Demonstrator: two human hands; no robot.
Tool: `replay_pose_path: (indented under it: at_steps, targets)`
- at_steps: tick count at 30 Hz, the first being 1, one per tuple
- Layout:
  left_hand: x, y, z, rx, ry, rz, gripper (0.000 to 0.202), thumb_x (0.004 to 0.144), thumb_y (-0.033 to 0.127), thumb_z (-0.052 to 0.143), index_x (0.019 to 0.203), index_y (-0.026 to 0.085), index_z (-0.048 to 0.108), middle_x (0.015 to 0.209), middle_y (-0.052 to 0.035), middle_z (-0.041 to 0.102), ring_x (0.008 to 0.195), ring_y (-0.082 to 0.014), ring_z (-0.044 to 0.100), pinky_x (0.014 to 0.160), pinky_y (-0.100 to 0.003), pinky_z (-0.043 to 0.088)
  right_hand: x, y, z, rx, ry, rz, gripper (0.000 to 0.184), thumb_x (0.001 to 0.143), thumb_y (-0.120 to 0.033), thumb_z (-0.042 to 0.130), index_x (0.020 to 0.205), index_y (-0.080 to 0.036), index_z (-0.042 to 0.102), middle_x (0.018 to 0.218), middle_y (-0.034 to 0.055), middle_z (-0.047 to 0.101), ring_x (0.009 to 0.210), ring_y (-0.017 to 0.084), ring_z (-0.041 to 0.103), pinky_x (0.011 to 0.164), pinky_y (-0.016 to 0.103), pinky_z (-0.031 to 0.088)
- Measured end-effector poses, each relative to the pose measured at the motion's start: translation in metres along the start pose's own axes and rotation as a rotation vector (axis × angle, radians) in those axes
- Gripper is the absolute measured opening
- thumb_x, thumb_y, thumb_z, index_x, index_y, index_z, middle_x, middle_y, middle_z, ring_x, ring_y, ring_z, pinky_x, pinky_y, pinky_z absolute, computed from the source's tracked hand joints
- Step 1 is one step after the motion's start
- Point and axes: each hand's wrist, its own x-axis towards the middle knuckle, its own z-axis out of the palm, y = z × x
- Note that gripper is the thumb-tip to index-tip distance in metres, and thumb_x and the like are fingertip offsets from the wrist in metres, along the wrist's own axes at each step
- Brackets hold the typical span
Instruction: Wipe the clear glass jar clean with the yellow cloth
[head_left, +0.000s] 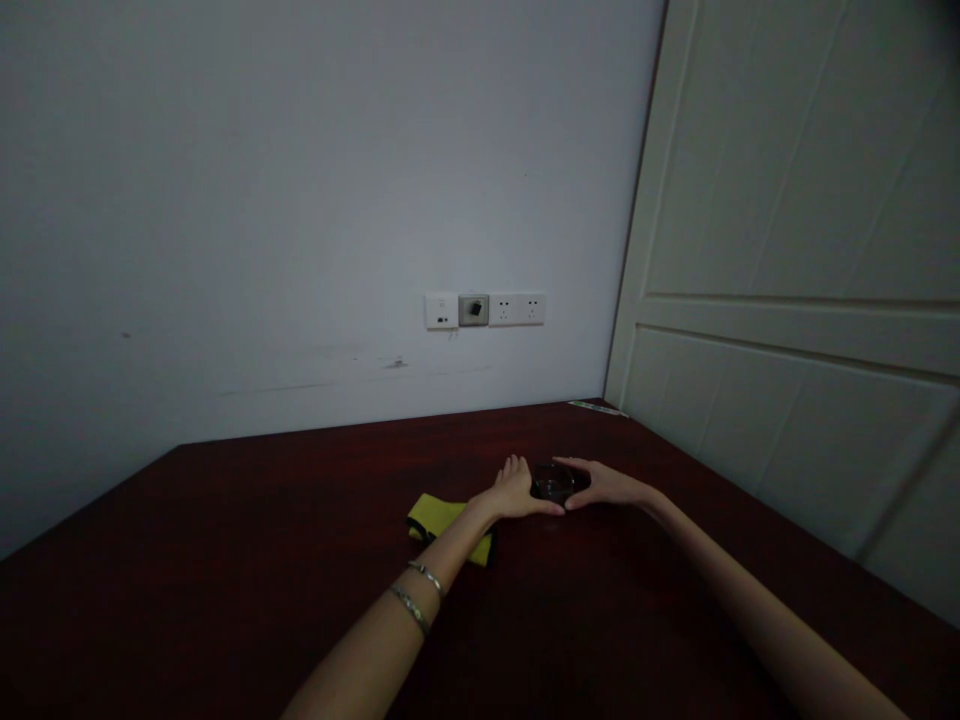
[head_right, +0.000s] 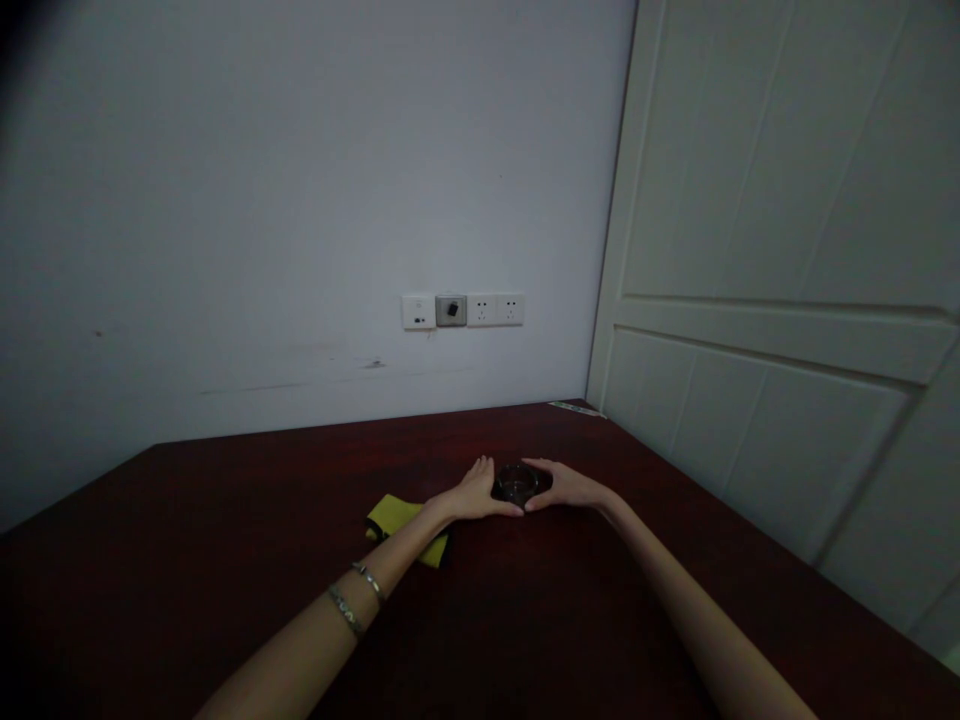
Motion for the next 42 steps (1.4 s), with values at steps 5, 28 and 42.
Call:
replay_pose_path:
  at_steps: [5,28,42]
  targets:
    - [-0.016,-0.002,-0.029,-0.036,0.079,-0.065,0.115,0.063,0.075,0.056,0.145,0.003,0.02,0.154,-0.0221,0.007,0.143,-0.0329,0.005,0.117,-0.04,0.015,-0.008,-0.005,-0.022,-0.065,0.032,0.08,0.095,0.048,-0.052,0.081,0.131,-0.015,0.053,0.135,0.0151,0.054,0.124,0.035,0.051,0.107,0.048,0.038]
    - [-0.183,-0.177,-0.092,0.319,0.304,-0.635,0.087,0.087,0.064,0.021,0.141,-0.004,0.027,0.151,-0.0257,0.018,0.143,-0.0323,0.012,0.115,-0.041,0.015,0.083,-0.149,0.078,-0.108,0.295,-0.232,0.029,0.09,-0.035,0.053,0.111,-0.019,0.063,0.116,0.0086,0.064,0.104,0.022,0.061,0.094,0.042,0.048]
    - [-0.188,-0.181,-0.074,0.487,0.309,-0.604,0.079,0.091,0.057,0.02,0.143,-0.003,0.026,0.152,-0.0241,0.019,0.143,-0.032,0.015,0.115,-0.038,0.017,0.079,-0.09,0.147,-0.35,0.302,-0.119,0.03,0.091,-0.033,0.053,0.117,-0.019,0.056,0.121,0.0085,0.057,0.101,0.019,0.059,0.086,0.041,0.051]
